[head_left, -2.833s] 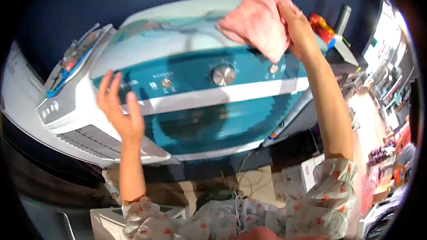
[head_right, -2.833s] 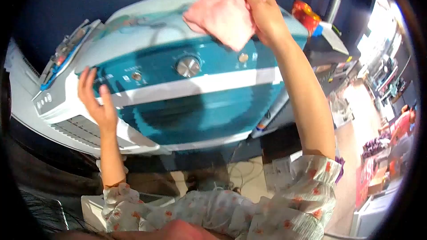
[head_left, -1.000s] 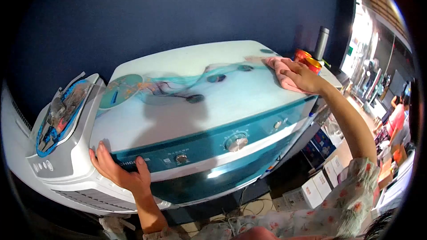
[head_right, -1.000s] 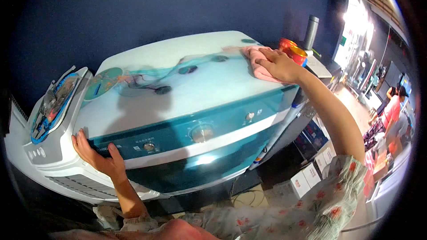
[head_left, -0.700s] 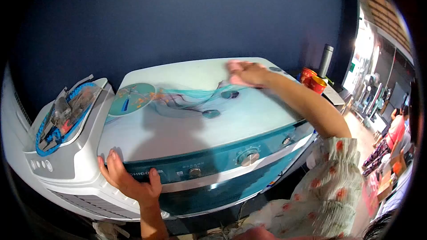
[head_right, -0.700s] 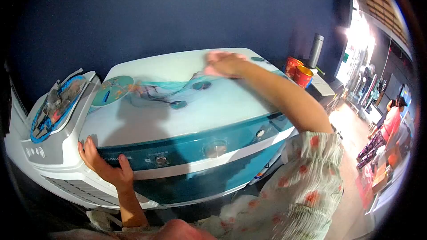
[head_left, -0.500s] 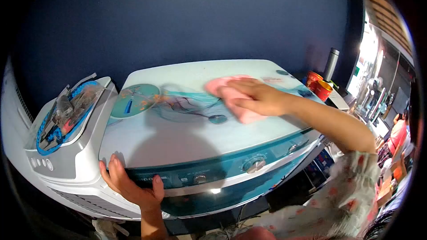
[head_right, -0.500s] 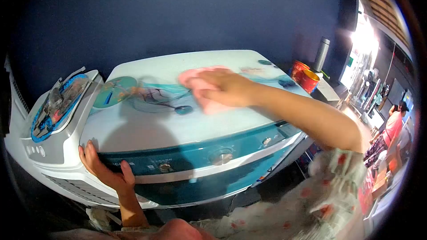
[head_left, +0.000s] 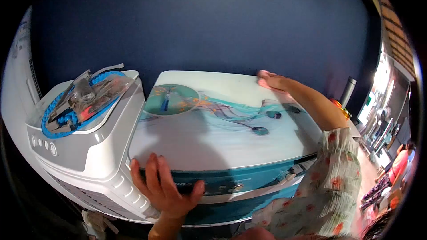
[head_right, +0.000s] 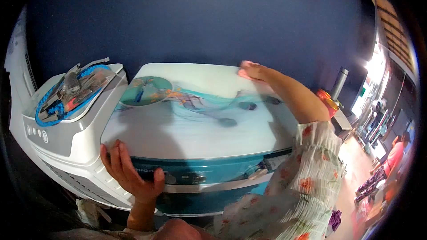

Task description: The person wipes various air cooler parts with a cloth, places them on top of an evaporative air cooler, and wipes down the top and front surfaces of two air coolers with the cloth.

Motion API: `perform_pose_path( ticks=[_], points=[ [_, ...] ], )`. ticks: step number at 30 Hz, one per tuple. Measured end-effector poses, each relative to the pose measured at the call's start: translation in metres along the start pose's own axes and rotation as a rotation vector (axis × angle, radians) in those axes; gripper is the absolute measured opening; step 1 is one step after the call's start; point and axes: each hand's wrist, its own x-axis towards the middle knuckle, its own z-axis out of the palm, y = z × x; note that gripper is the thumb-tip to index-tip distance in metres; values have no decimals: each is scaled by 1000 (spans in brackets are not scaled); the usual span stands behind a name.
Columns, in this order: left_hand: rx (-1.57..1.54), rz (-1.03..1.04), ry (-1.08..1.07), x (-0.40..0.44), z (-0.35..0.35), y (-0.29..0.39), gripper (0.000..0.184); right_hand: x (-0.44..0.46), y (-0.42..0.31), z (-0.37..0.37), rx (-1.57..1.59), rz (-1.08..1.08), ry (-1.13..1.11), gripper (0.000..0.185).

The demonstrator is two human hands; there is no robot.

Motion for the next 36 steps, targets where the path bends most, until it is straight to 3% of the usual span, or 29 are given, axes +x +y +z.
perform_pose_path(
  ticks=[3, 5, 7, 10, 12, 14, 16, 17, 20, 22, 24, 25, 26, 27, 29, 30, 31, 33, 34, 36],
  points=[
    [-33, 15, 30, 0, 0, 1, 68, 17, -91, 11, 284, -185, -118, 51],
    [-44, 5, 55, 1, 1, 1, 67, 26, -157, 17, 224, -234, -103, 51],
    [-33, 3, 51, 3, -1, 3, 66, 50, -204, 32, 313, -541, -101, 43],
    [-56, -14, 83, 2, 1, 3, 65, -1, -273, 28, 472, -528, -165, 49],
    [-81, -17, 111, 2, 2, 3, 67, -16, -288, 33, 471, -910, -187, 49],
    [-114, -7, 178, 3, 3, 2, 69, -26, -302, 40, 583, -1172, -375, 47],
    [-154, -18, 249, 2, 5, 2, 70, -66, -296, 35, 251, -1223, -223, 61],
    [-142, -10, 242, 3, 3, 0, 74, -101, -295, 28, 303, -1118, -300, 68],
    [-202, -102, 246, 3, -3, 1, 80, -141, -250, 37, 105, -1267, -81, 69],
    [-202, -89, 194, 2, -3, -1, 91, -180, -217, 25, 70, -1063, -151, 72],
    [-197, -77, 143, 4, -4, -4, 98, -194, -168, 23, 96, -1066, -47, 65],
    [-204, -73, 141, 4, -3, -4, 96, -205, -149, 13, 94, -964, -37, 65],
    [-216, -69, 158, 5, -1, -4, 95, -217, -132, 3, 98, -861, -34, 65],
    [-228, -66, 169, 6, 1, -3, 94, -228, -118, -5, 251, -553, -97, 64],
    [-229, -52, 188, 8, 4, -3, 94, -219, -66, -10, 382, -254, -91, 64],
    [-219, -46, 189, 8, 5, -2, 94, -189, -24, -2, 368, -263, -32, 65],
    [-209, -40, 187, 6, 4, -2, 95, -153, 16, 8, 283, -81, -10, 64],
    [-202, -35, 170, 6, 6, -4, 95, -111, 21, 6, 298, 126, -6, 62],
    [-195, -35, 160, 5, 6, -4, 95, -96, -8, 5, 398, 156, -33, 60],
    [-173, -50, 145, 6, 6, -4, 92, -60, -58, 13, 483, -93, -112, 64]
  ],
)
